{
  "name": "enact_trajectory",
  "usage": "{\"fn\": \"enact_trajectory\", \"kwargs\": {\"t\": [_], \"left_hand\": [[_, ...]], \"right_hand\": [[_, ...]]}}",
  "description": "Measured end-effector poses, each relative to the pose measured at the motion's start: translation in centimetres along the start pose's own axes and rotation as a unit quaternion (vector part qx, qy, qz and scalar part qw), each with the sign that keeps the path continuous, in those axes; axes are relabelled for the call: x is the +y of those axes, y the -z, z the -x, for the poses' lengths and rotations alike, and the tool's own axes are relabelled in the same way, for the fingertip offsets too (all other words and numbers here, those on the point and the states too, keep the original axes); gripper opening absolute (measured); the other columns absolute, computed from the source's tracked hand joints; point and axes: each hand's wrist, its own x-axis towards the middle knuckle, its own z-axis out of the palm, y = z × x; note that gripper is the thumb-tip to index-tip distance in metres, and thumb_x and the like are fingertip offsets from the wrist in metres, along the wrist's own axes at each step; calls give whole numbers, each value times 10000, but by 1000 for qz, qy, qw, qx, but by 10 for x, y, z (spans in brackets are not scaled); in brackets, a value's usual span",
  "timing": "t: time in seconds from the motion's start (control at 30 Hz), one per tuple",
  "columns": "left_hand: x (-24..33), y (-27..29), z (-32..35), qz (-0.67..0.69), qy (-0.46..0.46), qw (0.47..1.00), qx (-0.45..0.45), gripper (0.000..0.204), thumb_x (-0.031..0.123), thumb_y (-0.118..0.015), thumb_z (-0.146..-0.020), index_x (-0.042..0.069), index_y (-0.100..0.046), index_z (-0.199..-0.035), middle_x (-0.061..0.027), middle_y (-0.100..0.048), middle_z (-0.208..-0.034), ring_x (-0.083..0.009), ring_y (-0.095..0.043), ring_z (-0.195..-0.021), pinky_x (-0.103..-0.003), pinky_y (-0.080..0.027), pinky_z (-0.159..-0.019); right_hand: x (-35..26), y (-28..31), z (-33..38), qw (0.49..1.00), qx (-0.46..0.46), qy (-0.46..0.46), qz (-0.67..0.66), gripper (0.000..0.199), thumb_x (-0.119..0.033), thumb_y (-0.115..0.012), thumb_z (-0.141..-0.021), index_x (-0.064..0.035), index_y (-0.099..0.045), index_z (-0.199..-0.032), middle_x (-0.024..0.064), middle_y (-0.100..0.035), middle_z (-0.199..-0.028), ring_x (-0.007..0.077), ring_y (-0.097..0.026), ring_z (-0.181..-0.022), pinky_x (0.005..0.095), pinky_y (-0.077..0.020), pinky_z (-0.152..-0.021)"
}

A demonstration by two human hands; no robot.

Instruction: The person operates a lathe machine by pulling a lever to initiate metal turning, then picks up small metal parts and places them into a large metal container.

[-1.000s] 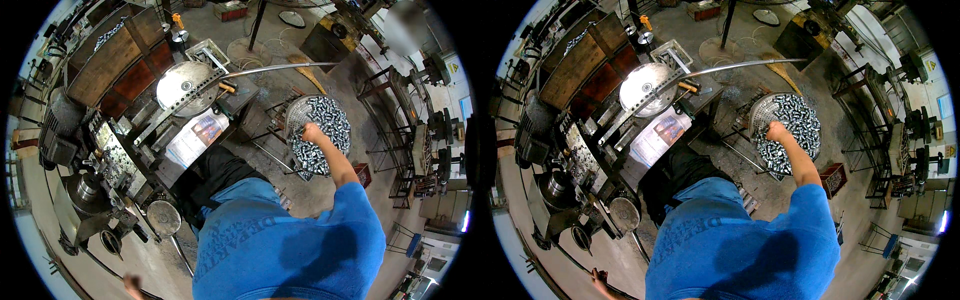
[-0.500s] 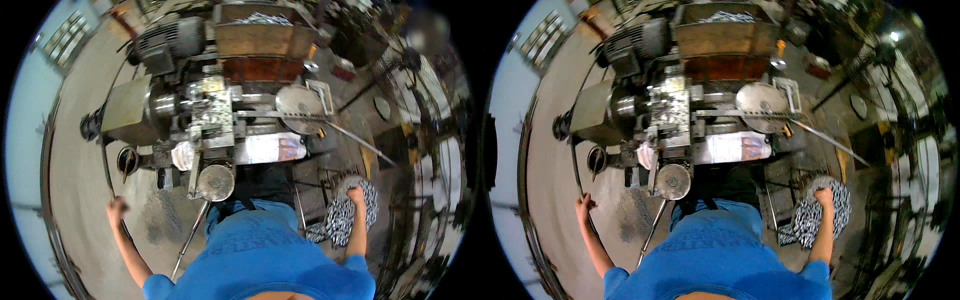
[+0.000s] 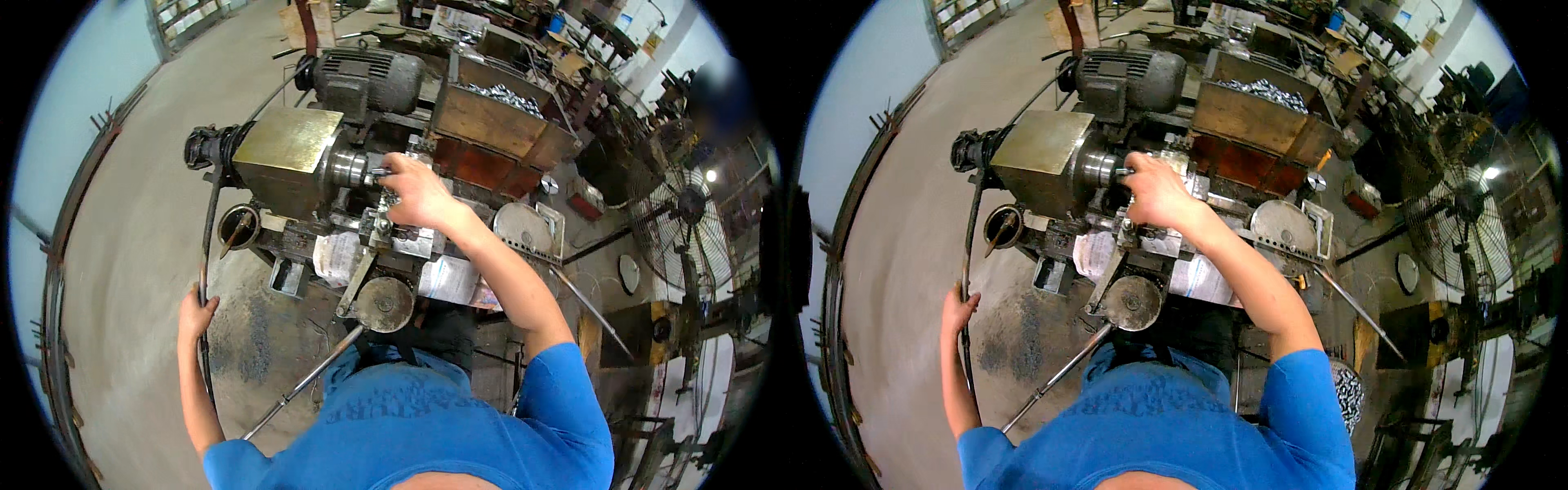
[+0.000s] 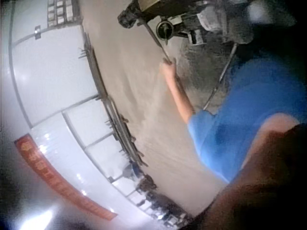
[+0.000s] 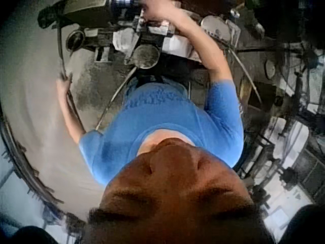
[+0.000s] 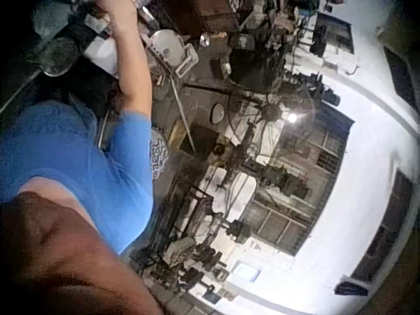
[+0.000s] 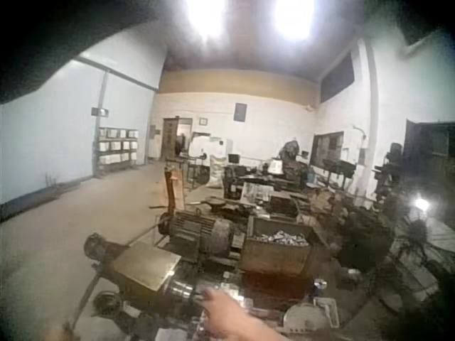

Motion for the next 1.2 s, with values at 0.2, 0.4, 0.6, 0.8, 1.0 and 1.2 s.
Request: {"fn": "enact_trajectory", "kwargs": {"t": [0.2, 0.4, 0.6, 0.8, 1.0, 1.2], "left_hand": [[13, 15, 69, -63, 49, 997, 18, 465, 215, -683, -707, -33, -517, -1063, -191, -547, -651, -350, -566, -638, -412, -440, -601], [-3, -6, 71, -41, 66, 994, 82, 372, 173, -660, -719, -30, -551, -1012, -227, -584, -720, -384, -590, -729, -430, -456, -642], [8, 4, 62, -92, 76, 990, 78, 264, 188, -650, -736, -17, -555, -874, -228, -590, -734, -405, -576, -756, -470, -446, -671], [-4, 6, 57, -105, 67, 989, 83, 220, 176, -643, -743, -5, -539, -811, -215, -572, -675, -408, -564, -704, -473, -438, -633], [1, 10, 55, -99, 74, 990, 73, 212, 164, -637, -745, -13, -528, -786, -225, -562, -658, -417, -555, -688, -474, -434, -612], [-8, 11, 52, -108, 87, 989, 51, 218, 167, -628, -747, -18, -542, -821, -235, -576, -686, -412, -570, -712, -476, -441, -629]], "right_hand": [[17, -52, -55, 971, -178, -60, 147, 266, -164, -630, -549, 7, -656, -751, 182, -537, -985, 316, -531, -966, 373, -450, -822], [33, -65, -64, 985, -110, -134, 3, 324, -154, -607, -559, 78, -626, -783, 256, -542, -1010, 383, -564, -927, 389, -472, -828], [21, -62, -69, 983, -94, -159, 8, 231, -141, -584, -528, 52, -609, -653, 272, -586, -739, 408, -594, -743, 415, -494, -695], [27, -61, -72, 971, -159, -181, -6, 262, -144, -581, -530, 65, -619, -684, 276, -597, -782, 410, -596, -749, 401, -498, -716], [37, -67, -64, 993, -94, -71, -14, 251, -162, -578, -547, 66, -602, -651, 265, -573, -672, 396, -596, -705, 397, -493, -679], [31, -59, -80, 972, -117, -184, -89, 271, -172, -562, -564, 61, -611, -693, 213, -588, -729, 344, -592, -669, 369, -466, -633]]}}
